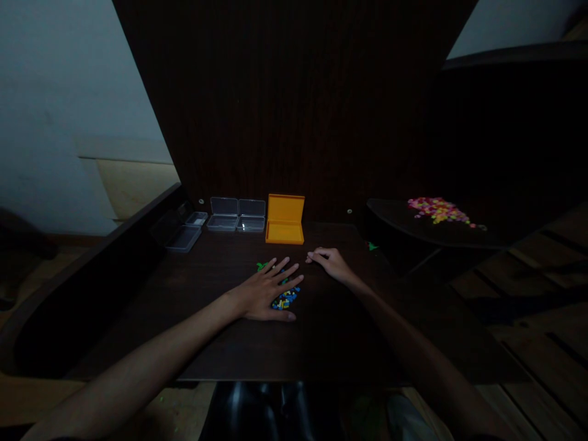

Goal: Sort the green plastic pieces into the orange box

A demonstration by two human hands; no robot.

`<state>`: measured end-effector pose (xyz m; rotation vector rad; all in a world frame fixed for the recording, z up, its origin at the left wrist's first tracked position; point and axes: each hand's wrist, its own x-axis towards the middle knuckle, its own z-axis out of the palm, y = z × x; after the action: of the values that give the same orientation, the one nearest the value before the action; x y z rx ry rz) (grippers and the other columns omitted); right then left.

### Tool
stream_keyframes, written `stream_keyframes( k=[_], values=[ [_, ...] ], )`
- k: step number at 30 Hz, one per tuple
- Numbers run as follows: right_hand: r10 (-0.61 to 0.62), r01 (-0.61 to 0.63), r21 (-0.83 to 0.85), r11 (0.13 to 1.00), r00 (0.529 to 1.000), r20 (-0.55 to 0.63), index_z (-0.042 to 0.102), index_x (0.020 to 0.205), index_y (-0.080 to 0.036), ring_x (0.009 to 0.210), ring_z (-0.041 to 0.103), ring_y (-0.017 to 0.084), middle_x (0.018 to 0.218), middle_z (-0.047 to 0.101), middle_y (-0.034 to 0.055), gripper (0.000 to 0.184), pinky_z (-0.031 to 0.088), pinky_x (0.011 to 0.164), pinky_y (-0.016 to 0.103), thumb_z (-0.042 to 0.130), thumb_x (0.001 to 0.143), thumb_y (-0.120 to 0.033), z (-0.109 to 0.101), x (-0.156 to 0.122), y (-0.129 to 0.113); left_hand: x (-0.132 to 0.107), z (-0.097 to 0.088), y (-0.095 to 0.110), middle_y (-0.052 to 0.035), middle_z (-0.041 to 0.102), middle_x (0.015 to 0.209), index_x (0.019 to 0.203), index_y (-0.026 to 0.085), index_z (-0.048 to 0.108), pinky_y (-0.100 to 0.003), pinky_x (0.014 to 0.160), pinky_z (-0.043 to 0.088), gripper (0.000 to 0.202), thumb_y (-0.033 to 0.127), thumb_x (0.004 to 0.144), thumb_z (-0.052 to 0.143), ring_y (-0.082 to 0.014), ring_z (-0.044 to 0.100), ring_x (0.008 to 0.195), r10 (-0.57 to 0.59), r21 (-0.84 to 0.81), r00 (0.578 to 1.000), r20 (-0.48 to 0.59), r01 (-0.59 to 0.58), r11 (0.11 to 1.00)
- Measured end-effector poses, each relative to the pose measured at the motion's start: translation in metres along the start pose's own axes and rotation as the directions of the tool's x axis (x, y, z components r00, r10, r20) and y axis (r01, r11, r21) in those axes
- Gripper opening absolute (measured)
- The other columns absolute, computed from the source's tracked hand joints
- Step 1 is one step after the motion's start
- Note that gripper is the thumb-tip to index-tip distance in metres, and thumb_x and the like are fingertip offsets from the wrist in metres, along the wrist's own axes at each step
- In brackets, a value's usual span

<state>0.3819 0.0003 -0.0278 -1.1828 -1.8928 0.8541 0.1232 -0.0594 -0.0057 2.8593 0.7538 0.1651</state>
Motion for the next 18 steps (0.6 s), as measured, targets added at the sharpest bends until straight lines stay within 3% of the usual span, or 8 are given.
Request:
stream_keyframes(
  k=[4,13,18],
  values=[
    [0.002,-0.002,0.0,1.0,1.0,0.006,0.074,0.071,-0.021,0.081,0.066,0.022,0.079,0.072,0.0046,0.037,0.046,0.083,0.033,0.057,0.085,-0.05,-0.0003,0.0,-0.0003,-0.0003,-0.0008,0.0013,-0.0103,0.011,0.161,0.153,0.03,0.024,-0.06,0.117,0.008,0.082,0.075,0.086,0.041,-0.0382,0.004,0.148,-0.011,0.007,1.0,0.005,0.011,1.0],
    [-0.008,0.009,-0.018,1.0,1.0,0.011,0.074,0.072,-0.02,0.081,0.066,0.021,0.079,0.073,0.0047,0.036,0.046,0.082,0.033,0.056,0.086,-0.048,-0.0006,0.0002,0.0012,-0.0028,0.0024,-0.003,-0.0101,0.004,0.162,0.153,0.033,0.021,-0.062,0.115,0.01,0.085,0.076,0.084,0.042,-0.0426,0.002,0.147,-0.088,0.016,0.996,0.015,0.088,0.996],
    [-0.007,0.007,-0.017,1.0,1.0,0.012,0.074,0.072,-0.021,0.081,0.066,0.021,0.079,0.073,0.0047,0.035,0.046,0.083,0.033,0.056,0.086,-0.047,-0.0012,-0.0002,0.0015,-0.0043,0.0031,-0.005,-0.0085,-0.003,0.163,0.153,0.034,0.021,-0.062,0.115,0.01,0.085,0.076,0.083,0.045,-0.0431,-0.001,0.147,-0.076,0.021,0.997,-0.027,0.077,0.997]
  ],
)
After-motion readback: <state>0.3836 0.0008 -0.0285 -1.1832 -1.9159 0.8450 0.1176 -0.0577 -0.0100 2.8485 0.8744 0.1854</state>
